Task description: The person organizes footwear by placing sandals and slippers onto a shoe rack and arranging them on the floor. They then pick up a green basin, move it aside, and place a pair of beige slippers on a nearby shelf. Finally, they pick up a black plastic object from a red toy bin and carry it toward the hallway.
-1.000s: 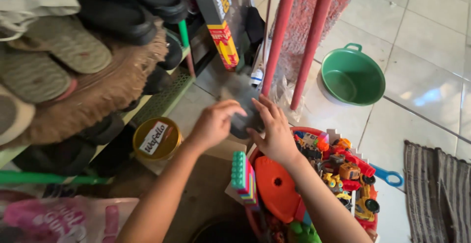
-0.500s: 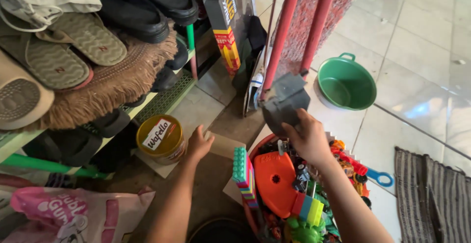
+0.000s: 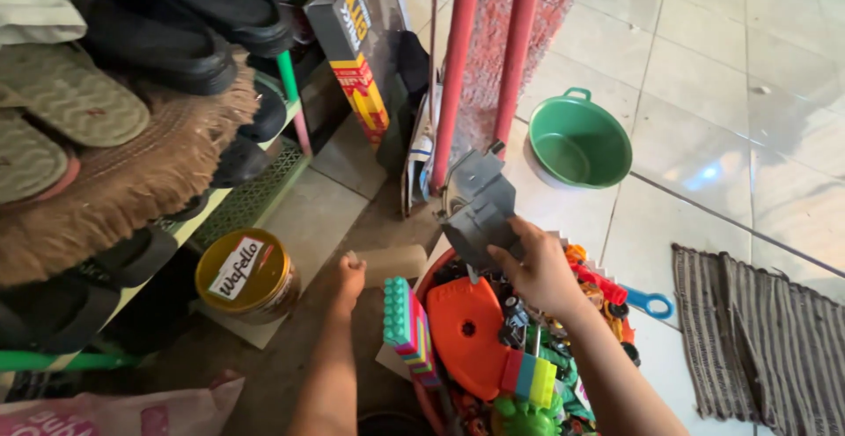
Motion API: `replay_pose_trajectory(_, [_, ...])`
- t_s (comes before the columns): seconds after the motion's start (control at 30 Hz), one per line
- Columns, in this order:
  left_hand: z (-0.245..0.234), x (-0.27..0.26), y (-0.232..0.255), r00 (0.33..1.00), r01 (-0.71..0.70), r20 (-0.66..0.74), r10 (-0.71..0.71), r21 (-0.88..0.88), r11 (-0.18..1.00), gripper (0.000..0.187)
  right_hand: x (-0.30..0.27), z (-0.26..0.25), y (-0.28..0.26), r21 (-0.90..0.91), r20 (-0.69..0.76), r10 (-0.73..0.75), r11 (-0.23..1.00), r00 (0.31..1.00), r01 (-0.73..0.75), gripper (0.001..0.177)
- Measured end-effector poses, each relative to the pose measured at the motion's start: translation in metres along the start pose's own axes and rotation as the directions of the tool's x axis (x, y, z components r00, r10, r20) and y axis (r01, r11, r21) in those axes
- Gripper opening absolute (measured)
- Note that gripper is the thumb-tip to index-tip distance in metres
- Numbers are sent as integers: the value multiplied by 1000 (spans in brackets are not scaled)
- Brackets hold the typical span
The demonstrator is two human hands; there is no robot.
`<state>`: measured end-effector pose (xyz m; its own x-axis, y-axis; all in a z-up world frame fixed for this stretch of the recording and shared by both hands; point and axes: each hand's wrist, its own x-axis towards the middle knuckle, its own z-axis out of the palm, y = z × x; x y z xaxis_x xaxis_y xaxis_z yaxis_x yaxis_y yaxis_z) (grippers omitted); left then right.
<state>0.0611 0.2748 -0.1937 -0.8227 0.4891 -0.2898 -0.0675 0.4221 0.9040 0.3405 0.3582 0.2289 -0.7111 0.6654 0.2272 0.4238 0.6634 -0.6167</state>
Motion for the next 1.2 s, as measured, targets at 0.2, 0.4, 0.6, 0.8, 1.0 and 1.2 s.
replay_pose_trajectory(0.2, [-40, -29, 111, 942, -212, -219, 255, 203, 956, 25, 1, -27, 6, -22, 21, 112, 993, 993, -112, 35])
replay_pose_trajectory(0.4, [-59, -81, 275, 729, -660, -169, 663, 83, 747, 19, 12, -99, 26, 237, -51, 58, 971, 997, -44, 27])
replay_pose_trajectory(0.6, [19, -117, 403, 595, -804, -70, 801, -79, 590, 20, 8, -176, 65, 261, -201, -13, 963, 979, 67, 15])
replay_pose_trajectory(0.8, [191, -104, 440, 692, -718, -174, 701, -59, 693, 23, 17, -209, 140, 234, -359, 83, 972, 930, 4, 12])
replay_pose_trajectory(1.0, [329, -72, 402, 845, -528, -182, 503, -135, 838, 25, 5, -213, 199, 407, -322, 280, 904, 904, -135, 15])
replay_pose_trajectory(1.2, [327, -81, 381, 924, -322, 153, 350, -180, 929, 25, -3, -219, 222, 402, -371, 254, 911, 893, -93, 16])
